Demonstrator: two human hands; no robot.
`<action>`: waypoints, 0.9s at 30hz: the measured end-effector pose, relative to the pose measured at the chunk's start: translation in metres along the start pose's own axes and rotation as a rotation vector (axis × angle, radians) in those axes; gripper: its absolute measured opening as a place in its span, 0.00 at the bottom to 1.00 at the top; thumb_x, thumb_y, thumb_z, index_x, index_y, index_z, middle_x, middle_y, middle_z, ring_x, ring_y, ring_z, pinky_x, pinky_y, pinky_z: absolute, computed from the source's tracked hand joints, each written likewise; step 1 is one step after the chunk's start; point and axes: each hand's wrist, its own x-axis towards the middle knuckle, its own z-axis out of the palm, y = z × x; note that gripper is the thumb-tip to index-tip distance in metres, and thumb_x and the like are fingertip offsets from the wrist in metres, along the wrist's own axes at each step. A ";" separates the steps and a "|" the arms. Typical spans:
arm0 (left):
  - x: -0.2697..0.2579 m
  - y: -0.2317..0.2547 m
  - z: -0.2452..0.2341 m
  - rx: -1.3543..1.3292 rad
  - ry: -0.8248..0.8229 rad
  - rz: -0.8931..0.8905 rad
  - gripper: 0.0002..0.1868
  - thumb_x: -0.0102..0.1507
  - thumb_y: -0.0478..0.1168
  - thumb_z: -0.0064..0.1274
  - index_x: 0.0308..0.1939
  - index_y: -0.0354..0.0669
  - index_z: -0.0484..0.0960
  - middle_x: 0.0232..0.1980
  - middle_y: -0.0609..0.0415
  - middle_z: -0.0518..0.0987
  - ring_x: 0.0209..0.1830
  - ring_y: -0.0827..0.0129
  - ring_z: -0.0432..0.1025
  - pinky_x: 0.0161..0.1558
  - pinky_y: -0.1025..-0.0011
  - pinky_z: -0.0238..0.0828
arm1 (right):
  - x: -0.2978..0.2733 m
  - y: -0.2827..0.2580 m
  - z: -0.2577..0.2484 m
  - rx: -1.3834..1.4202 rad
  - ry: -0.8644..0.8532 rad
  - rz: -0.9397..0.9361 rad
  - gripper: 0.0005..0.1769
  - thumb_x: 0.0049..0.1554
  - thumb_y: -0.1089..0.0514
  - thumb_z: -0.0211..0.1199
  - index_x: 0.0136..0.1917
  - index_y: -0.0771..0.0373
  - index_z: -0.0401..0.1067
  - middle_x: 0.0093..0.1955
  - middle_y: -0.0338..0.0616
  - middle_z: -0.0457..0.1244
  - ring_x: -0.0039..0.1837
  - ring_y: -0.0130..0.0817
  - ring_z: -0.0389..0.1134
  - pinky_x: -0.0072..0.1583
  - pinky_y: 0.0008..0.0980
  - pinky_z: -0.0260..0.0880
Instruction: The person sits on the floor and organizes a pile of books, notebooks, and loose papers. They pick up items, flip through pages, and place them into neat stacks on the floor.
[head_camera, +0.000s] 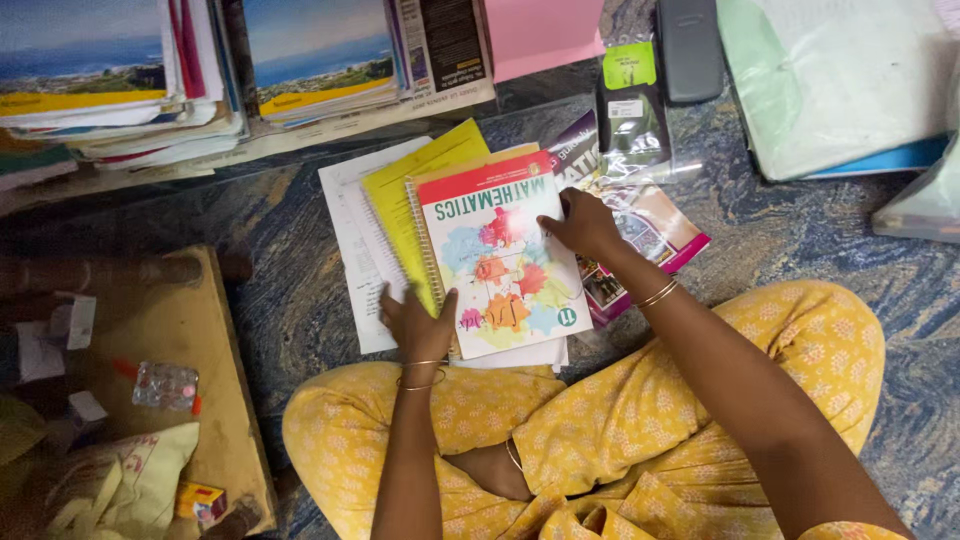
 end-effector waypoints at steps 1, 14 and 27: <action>0.003 0.005 -0.001 0.082 0.202 0.082 0.41 0.48 0.50 0.73 0.55 0.25 0.77 0.58 0.22 0.72 0.53 0.33 0.68 0.52 0.47 0.67 | 0.001 0.001 0.001 -0.053 -0.036 0.034 0.29 0.52 0.40 0.71 0.55 0.65 0.75 0.43 0.49 0.70 0.45 0.44 0.73 0.50 0.42 0.72; 0.015 0.028 -0.004 -0.677 -0.243 -0.231 0.36 0.56 0.50 0.65 0.61 0.36 0.69 0.52 0.48 0.78 0.47 0.63 0.76 0.48 0.65 0.76 | -0.049 -0.076 -0.039 0.404 -0.043 -0.280 0.23 0.64 0.50 0.62 0.66 0.66 0.66 0.49 0.52 0.70 0.49 0.38 0.71 0.51 0.37 0.71; 0.026 0.021 -0.052 -1.872 -1.056 0.015 0.56 0.66 0.82 0.27 0.72 0.33 0.68 0.65 0.39 0.76 0.65 0.55 0.69 0.67 0.55 0.67 | -0.169 -0.167 -0.093 -0.640 -0.087 -1.187 0.23 0.49 0.34 0.61 0.45 0.52 0.78 0.31 0.32 0.67 0.48 0.34 0.71 0.63 0.45 0.64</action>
